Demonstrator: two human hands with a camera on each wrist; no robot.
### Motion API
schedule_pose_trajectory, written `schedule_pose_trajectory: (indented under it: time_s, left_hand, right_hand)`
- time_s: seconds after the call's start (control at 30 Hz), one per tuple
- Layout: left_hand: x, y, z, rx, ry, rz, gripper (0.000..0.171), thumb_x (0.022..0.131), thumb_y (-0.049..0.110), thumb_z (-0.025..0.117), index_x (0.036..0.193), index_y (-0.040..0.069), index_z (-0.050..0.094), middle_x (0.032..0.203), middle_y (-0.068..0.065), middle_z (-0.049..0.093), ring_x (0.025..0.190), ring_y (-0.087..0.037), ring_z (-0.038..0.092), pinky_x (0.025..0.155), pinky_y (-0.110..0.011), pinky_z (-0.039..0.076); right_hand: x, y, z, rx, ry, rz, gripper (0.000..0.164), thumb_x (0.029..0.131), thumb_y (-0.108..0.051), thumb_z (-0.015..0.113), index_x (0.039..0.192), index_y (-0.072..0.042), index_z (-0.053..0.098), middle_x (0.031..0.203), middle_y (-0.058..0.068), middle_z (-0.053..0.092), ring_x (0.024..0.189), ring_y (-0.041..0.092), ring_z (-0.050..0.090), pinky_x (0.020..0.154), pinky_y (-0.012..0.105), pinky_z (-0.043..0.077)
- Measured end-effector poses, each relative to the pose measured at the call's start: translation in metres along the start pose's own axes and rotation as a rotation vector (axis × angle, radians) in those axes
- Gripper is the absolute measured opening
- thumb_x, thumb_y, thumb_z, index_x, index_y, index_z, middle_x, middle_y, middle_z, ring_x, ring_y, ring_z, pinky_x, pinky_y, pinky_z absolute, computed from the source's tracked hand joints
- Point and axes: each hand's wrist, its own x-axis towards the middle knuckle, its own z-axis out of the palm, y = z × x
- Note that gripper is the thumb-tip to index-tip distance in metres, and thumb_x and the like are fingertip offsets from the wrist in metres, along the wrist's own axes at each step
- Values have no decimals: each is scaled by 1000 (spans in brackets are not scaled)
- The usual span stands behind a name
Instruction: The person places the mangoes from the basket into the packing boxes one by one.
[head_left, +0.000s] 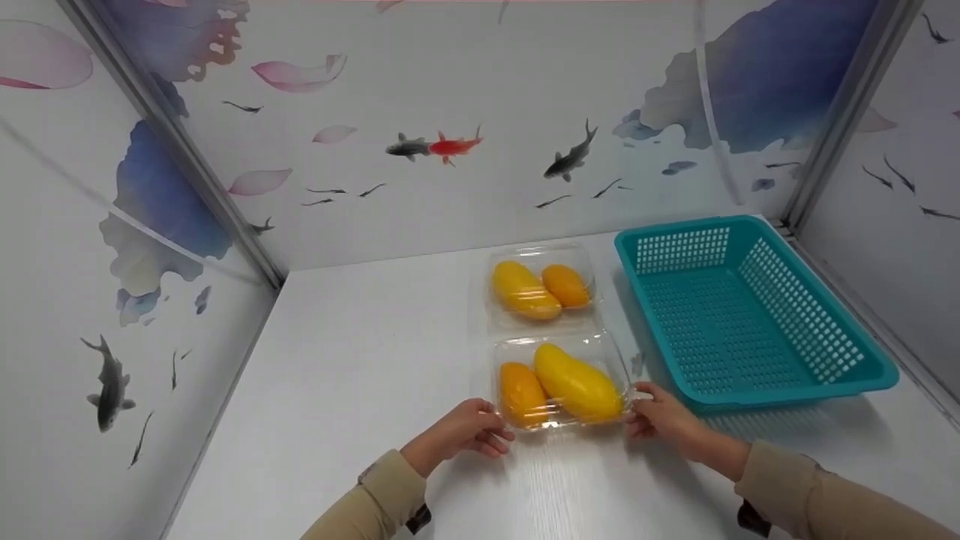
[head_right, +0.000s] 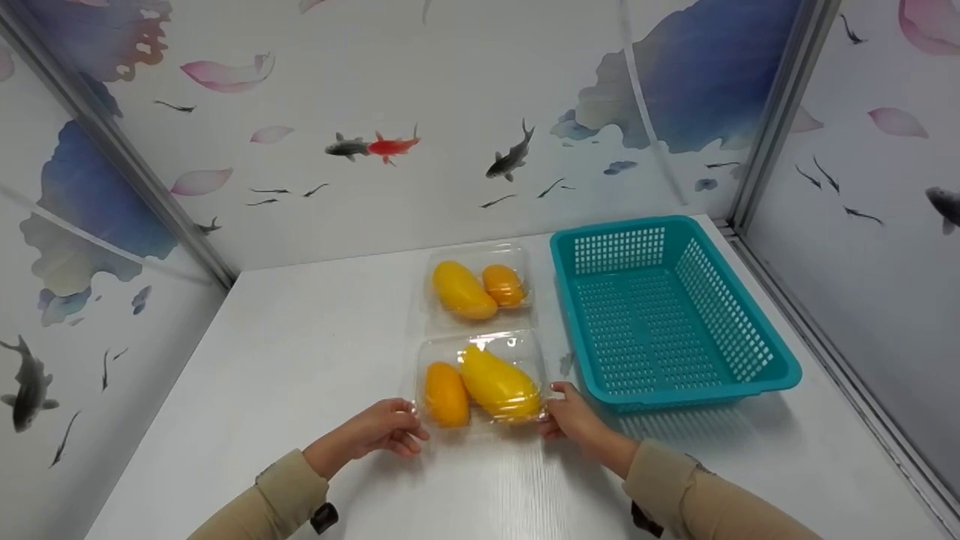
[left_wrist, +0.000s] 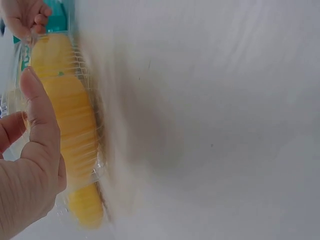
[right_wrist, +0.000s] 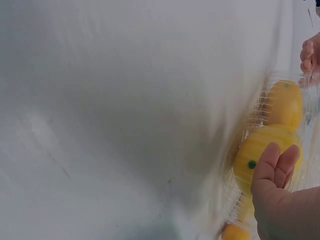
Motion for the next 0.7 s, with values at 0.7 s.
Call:
schedule_pose_trajectory:
  time_s: [0.7]
  left_hand:
    - [4, -1, -2, -44, 47, -11, 41, 87, 15, 59, 118, 0, 38, 86, -12, 69, 62, -16, 65, 64, -29, 55]
  right_hand:
    - [2, -4, -10, 162, -232, 58, 63, 91, -5, 45, 137, 9, 5, 85, 11, 64, 72, 17, 64, 77, 34, 54]
